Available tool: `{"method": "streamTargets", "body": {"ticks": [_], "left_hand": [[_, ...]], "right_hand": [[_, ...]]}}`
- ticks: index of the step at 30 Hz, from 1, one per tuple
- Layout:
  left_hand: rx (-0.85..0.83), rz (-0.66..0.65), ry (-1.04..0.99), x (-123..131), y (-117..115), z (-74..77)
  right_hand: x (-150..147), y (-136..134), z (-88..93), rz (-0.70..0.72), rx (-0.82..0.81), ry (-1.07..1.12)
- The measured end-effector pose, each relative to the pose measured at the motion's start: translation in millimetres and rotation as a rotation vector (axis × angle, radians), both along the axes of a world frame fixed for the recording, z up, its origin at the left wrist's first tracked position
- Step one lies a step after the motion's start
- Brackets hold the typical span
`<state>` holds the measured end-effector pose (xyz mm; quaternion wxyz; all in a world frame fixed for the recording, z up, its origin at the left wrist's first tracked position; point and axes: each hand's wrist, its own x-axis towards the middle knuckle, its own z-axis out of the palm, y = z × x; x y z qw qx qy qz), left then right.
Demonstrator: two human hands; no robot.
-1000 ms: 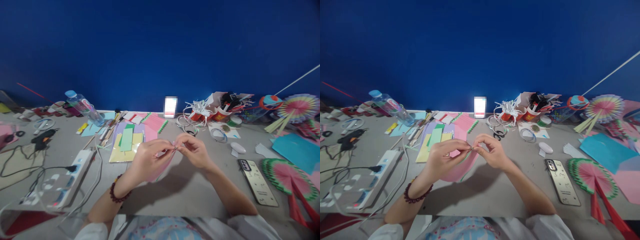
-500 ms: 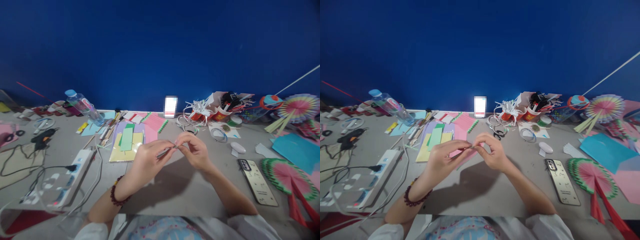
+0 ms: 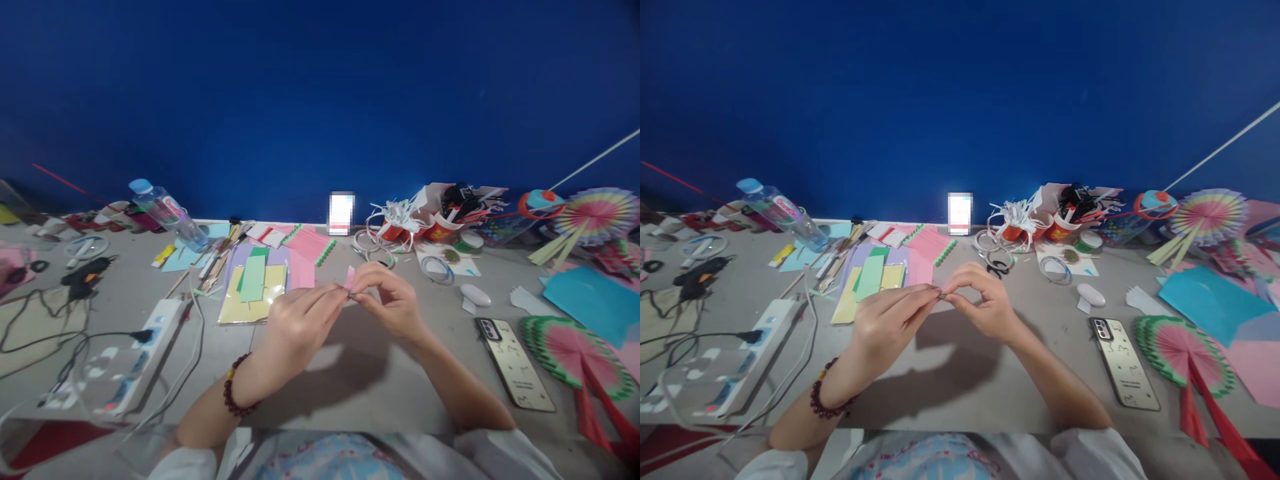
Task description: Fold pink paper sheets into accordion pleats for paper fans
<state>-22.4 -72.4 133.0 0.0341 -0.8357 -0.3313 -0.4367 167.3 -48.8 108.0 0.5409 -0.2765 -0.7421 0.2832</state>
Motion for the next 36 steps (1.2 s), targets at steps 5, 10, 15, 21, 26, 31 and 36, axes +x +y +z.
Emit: {"method": "streamTargets", "body": {"ticks": [5,10,15,21,26,31,36], "left_hand": [[0.019,0.02,0.02,1.6,-0.7,0.8],[0.004,0.003,0.014,4.0,0.0,4.1],[-0.018,-0.009,-0.043,4.3,1.1,5.1],[-0.031,-0.026,-0.052,2.6,0.7,3.8],[-0.017,-0.019,-0.036,1.9,-0.1,5.1],[-0.04,-0.029,-0.03,0.9,1.1,4.2],[-0.128,-0.053,-0.042,1.5,2.9,5.7]], "right_hand": [[-0.2,-0.5,0.9,-0.007,0.007,-0.006],[-0.5,1.6,0.4,0.0,0.077,0.006],[0.2,2.8,-1.3,-0.007,0.055,0.019],[2.7,4.2,-1.8,0.028,0.001,0.047],[3.5,5.5,0.8,0.042,0.004,0.038],[2.3,5.5,0.4,0.031,0.028,0.018],[-0.1,3.7,-1.6,-0.004,0.032,-0.004]]}}
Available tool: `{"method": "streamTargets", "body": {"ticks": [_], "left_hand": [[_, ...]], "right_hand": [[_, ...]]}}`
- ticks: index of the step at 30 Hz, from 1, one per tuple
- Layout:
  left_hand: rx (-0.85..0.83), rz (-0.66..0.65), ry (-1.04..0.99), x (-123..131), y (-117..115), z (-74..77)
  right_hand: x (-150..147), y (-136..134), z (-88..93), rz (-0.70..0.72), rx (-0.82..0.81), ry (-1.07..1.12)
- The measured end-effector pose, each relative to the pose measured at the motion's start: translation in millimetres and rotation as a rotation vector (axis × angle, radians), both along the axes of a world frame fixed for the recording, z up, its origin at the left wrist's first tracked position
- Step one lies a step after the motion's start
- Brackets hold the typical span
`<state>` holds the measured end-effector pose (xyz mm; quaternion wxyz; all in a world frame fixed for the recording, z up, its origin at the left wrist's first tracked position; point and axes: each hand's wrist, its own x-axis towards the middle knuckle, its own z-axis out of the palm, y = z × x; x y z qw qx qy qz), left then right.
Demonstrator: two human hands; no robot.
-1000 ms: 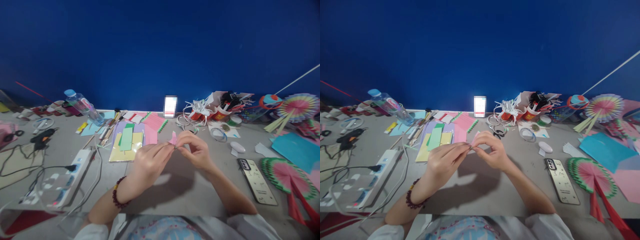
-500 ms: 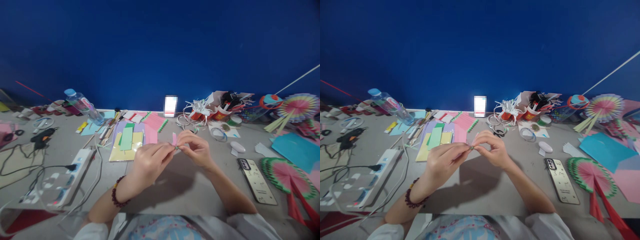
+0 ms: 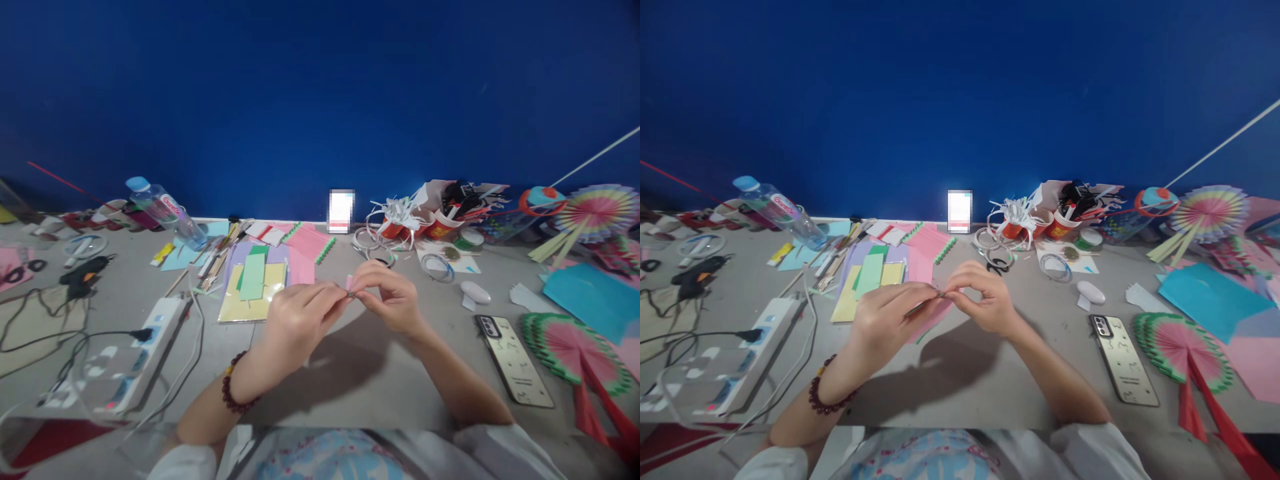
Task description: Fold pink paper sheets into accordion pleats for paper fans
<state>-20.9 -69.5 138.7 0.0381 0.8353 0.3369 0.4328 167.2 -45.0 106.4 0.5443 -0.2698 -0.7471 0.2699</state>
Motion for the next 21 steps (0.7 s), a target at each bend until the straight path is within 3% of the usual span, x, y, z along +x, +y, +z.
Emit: {"method": "streamTargets", "body": {"ticks": [6,9,14,21], "left_hand": [[-0.369,-0.161,-0.106,-7,2,11.6],[-0.464,-0.165,-0.135,-8,2,13.2],[-0.322,-0.092,-0.162,-3,-1,7.0],[-0.158,-0.123,-0.211,1,2,3.7]], "right_hand": [[2,-2,-2.1,-0.006,0.016,0.019],[2,-2,-2.6,-0.014,-0.01,0.029],[0,-3,-0.7,0.032,-0.001,0.048],[-1,-3,-2.2,0.063,0.017,0.075]]}}
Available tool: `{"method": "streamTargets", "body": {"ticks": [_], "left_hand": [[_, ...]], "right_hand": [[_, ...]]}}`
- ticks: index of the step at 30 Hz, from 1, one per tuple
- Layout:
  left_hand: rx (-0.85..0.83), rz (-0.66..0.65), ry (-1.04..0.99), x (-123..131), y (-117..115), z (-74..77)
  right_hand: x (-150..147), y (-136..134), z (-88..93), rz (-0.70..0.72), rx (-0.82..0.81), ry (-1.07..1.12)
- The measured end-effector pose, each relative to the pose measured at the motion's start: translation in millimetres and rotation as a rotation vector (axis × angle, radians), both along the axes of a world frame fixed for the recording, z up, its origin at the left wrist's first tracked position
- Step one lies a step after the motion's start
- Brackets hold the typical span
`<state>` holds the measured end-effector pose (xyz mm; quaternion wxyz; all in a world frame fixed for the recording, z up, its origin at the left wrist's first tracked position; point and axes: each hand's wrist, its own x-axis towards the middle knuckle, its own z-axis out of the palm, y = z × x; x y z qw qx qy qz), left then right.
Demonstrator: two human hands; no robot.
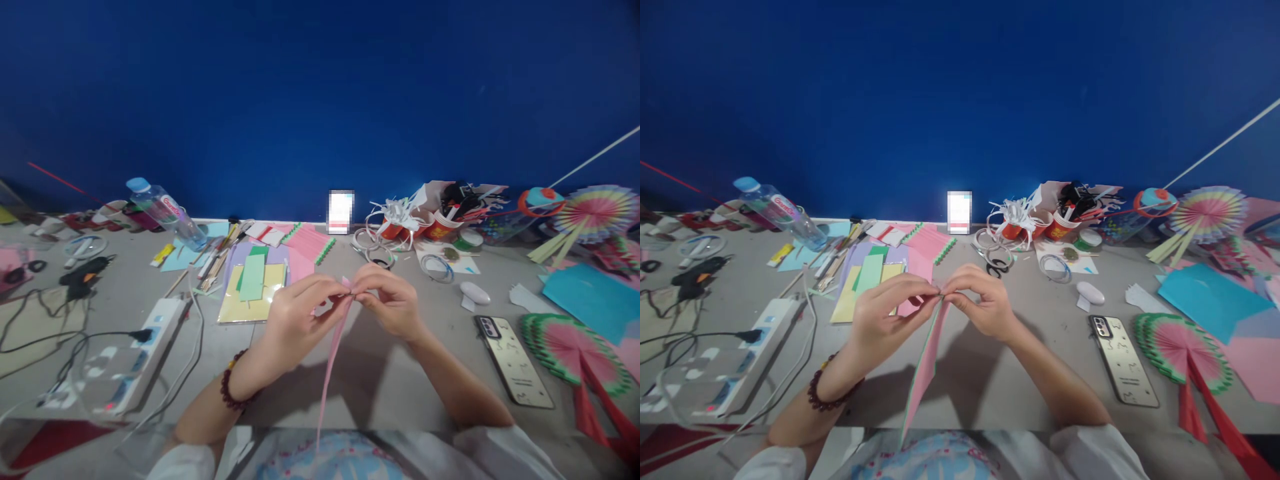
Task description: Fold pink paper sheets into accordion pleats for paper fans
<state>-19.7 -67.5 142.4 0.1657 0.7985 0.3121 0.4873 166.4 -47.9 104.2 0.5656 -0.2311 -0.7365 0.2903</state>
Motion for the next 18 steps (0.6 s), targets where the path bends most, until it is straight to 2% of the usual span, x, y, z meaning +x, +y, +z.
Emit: {"method": "streamTargets", "body": {"ticks": [11,18], "left_hand": [[0.099,0.044,0.047,6.2,0.2,-2.0],[0.07,0.029,0.041,6.7,1.9,-4.9]], "right_hand": [[-0.4,3.0,2.0,0.042,-0.03,0.03],[-0.9,4.4,1.6,0.052,-0.06,0.041]]}}
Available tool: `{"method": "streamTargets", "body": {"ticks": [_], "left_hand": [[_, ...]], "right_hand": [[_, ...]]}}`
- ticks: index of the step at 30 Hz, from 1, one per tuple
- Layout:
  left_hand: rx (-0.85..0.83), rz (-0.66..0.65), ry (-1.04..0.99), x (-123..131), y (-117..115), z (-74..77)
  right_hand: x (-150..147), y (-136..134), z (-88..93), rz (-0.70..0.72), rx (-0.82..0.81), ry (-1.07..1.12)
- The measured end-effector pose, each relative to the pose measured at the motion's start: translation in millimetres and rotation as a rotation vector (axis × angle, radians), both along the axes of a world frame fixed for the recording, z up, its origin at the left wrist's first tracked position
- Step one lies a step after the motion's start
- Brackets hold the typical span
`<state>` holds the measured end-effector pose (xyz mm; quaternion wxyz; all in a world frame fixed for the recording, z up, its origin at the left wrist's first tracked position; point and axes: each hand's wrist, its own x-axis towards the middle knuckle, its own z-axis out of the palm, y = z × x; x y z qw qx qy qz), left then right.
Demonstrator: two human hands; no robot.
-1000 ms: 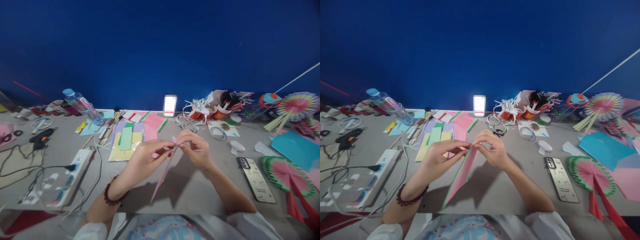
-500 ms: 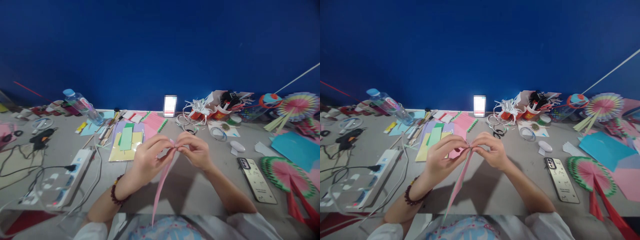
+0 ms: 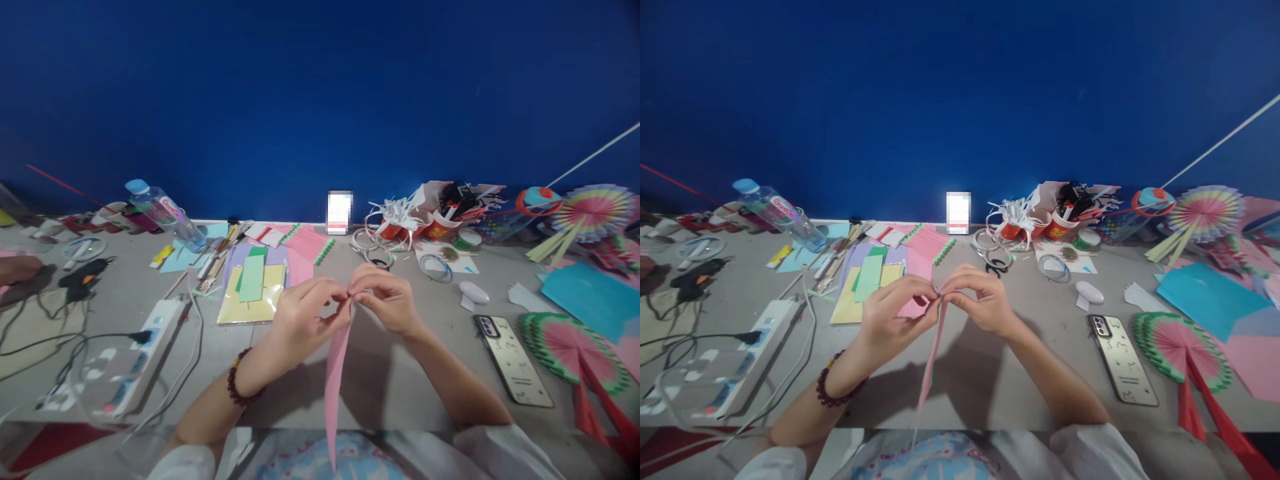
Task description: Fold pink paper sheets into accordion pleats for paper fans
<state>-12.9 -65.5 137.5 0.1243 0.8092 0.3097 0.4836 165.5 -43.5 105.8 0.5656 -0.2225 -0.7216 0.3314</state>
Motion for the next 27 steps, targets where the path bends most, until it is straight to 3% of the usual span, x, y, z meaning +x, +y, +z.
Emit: {"method": "streamTargets", "body": {"ticks": [15,27], "left_hand": [[-0.313,-0.048,-0.075,-5,-2,8.1],[-0.34,-0.018,-0.093,-2,-8,10.9]], "right_hand": [[-1,-1,0.2,-0.044,-0.055,0.053],[0,-2,-0.1,-0.072,-0.026,0.016]]}}
